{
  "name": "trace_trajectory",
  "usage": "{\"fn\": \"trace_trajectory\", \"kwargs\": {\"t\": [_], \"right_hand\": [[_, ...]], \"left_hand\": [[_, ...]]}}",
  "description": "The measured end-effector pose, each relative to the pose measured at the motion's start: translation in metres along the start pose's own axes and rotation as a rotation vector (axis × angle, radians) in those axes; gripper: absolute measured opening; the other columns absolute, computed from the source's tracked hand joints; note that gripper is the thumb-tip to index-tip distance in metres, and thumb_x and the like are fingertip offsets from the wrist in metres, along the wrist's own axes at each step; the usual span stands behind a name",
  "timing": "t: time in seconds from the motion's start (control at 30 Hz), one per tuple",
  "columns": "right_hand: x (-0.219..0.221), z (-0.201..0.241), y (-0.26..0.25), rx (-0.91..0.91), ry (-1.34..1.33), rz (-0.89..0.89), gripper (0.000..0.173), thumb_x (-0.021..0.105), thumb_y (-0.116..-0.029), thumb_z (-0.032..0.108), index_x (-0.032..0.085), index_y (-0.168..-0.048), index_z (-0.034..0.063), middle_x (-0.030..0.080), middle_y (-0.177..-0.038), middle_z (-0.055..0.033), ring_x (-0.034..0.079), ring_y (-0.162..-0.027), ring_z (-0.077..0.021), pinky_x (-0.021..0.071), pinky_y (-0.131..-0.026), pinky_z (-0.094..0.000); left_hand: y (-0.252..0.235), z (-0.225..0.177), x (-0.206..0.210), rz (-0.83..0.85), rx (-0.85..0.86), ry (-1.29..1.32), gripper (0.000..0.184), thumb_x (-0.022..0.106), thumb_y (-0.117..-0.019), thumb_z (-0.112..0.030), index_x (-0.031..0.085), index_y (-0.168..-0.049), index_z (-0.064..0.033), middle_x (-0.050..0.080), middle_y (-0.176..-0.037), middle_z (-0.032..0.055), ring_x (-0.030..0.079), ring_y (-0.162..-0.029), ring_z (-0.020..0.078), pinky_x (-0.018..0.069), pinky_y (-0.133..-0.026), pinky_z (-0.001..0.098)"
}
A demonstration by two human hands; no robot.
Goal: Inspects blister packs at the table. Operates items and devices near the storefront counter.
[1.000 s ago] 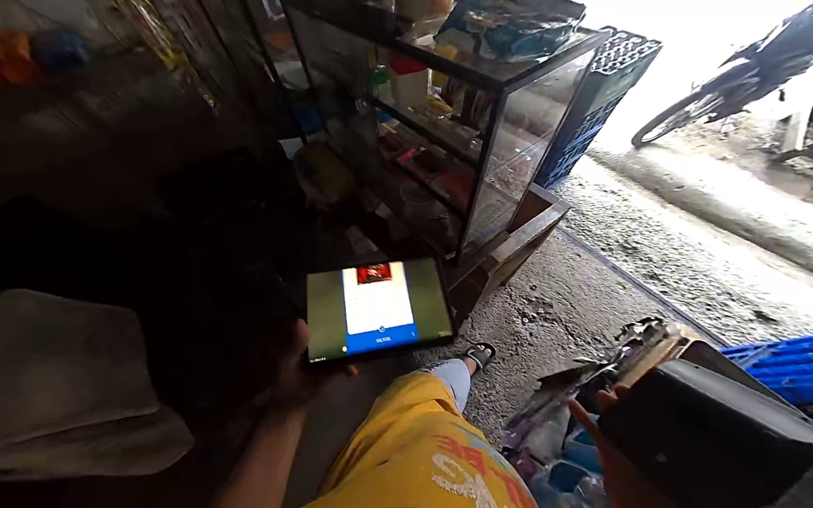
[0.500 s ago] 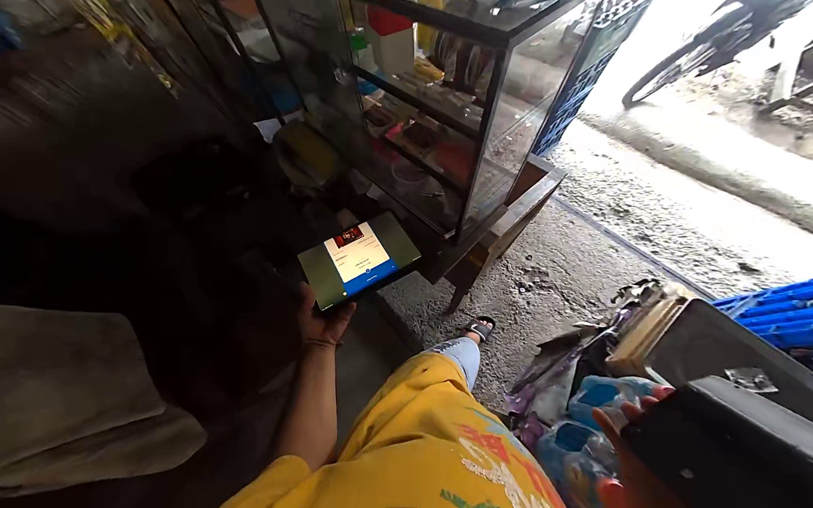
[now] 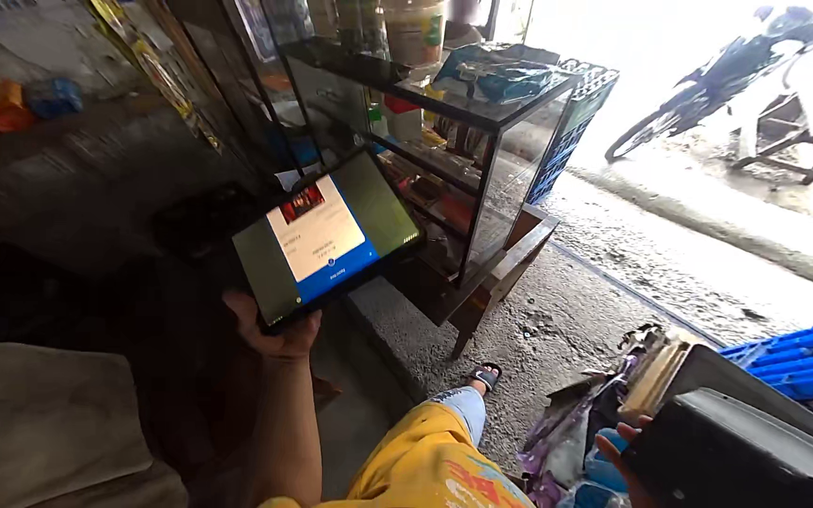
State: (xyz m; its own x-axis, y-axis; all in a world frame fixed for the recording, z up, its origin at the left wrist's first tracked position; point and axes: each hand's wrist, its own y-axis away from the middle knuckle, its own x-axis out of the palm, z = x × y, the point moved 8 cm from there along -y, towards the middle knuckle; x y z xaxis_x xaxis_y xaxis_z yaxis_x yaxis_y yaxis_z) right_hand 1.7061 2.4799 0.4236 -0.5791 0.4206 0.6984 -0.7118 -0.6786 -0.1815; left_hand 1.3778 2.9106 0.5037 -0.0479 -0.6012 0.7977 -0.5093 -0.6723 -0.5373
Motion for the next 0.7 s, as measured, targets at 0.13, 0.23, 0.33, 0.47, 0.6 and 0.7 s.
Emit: {"fn": "trace_trajectory", "kwargs": {"t": [0.13,0.23,0.33,0.47,0.6,0.7], "right_hand": [[-0.002,-0.004,0.007,-0.038,-0.041,-0.007,0.099,0.076,-0.0726,0.070,0.049,-0.149,0.0122,0.054,-0.148,-0.0165,0.052,-0.137,-0.0340,0.0429,-0.112,-0.0610],[-0.007,-0.011,0.019,-0.048,-0.046,-0.017,0.099,0.072,-0.0750,0.073,0.048,-0.150,0.0125,0.053,-0.150,-0.0162,0.052,-0.138,-0.0339,0.0423,-0.113,-0.0603],[-0.010,-0.019,0.020,-0.018,-0.039,-0.030,0.101,0.070,-0.0735,0.076,0.048,-0.149,0.0128,0.052,-0.150,-0.0161,0.051,-0.138,-0.0337,0.0415,-0.113,-0.0600],[-0.010,-0.025,0.009,0.045,-0.010,-0.024,0.102,0.071,-0.0735,0.077,0.048,-0.149,0.0122,0.054,-0.148,-0.0158,0.053,-0.136,-0.0328,0.0438,-0.112,-0.0581],[0.005,-0.028,-0.009,0.090,-0.001,-0.002,0.109,0.074,-0.0681,0.077,0.046,-0.148,0.0087,0.054,-0.147,-0.0167,0.052,-0.137,-0.0319,0.0419,-0.114,-0.0571],[0.012,-0.036,-0.020,0.104,0.033,0.053,0.111,0.074,-0.0676,0.077,0.045,-0.149,0.0076,0.053,-0.148,-0.0179,0.052,-0.137,-0.0330,0.0415,-0.114,-0.0577]], "left_hand": [[-0.026,-0.003,0.024,0.053,0.044,-0.018,0.070,0.069,-0.0891,-0.053,0.058,-0.134,-0.0005,0.068,-0.117,0.0245,0.073,-0.078,0.0291,0.0627,-0.063,0.0384],[-0.014,-0.007,0.012,0.007,0.040,-0.010,0.070,0.065,-0.0907,-0.056,0.058,-0.131,0.0005,0.068,-0.114,0.0251,0.070,-0.071,0.0276,0.0602,-0.058,0.0363],[0.015,-0.020,-0.006,-0.074,0.033,-0.074,0.070,0.066,-0.0895,-0.058,0.060,-0.132,-0.0017,0.068,-0.115,0.0234,0.070,-0.074,0.0261,0.0601,-0.062,0.0360],[0.065,-0.039,-0.041,-0.253,0.066,-0.157,0.069,0.074,-0.0856,-0.055,0.062,-0.132,-0.0055,0.068,-0.120,0.0244,0.074,-0.088,0.0331,0.0638,-0.070,0.0458],[0.144,-0.062,-0.100,-0.564,0.122,-0.219,0.063,0.077,-0.0851,-0.051,0.062,-0.132,-0.0118,0.069,-0.122,0.0210,0.073,-0.097,0.0344,0.0636,-0.075,0.0521],[0.223,-0.064,-0.156,-1.050,0.246,-0.263,0.059,0.061,-0.0978,-0.053,0.054,-0.137,-0.0093,0.065,-0.123,0.0242,0.071,-0.099,0.0396,0.0623,-0.076,0.0581]]}}
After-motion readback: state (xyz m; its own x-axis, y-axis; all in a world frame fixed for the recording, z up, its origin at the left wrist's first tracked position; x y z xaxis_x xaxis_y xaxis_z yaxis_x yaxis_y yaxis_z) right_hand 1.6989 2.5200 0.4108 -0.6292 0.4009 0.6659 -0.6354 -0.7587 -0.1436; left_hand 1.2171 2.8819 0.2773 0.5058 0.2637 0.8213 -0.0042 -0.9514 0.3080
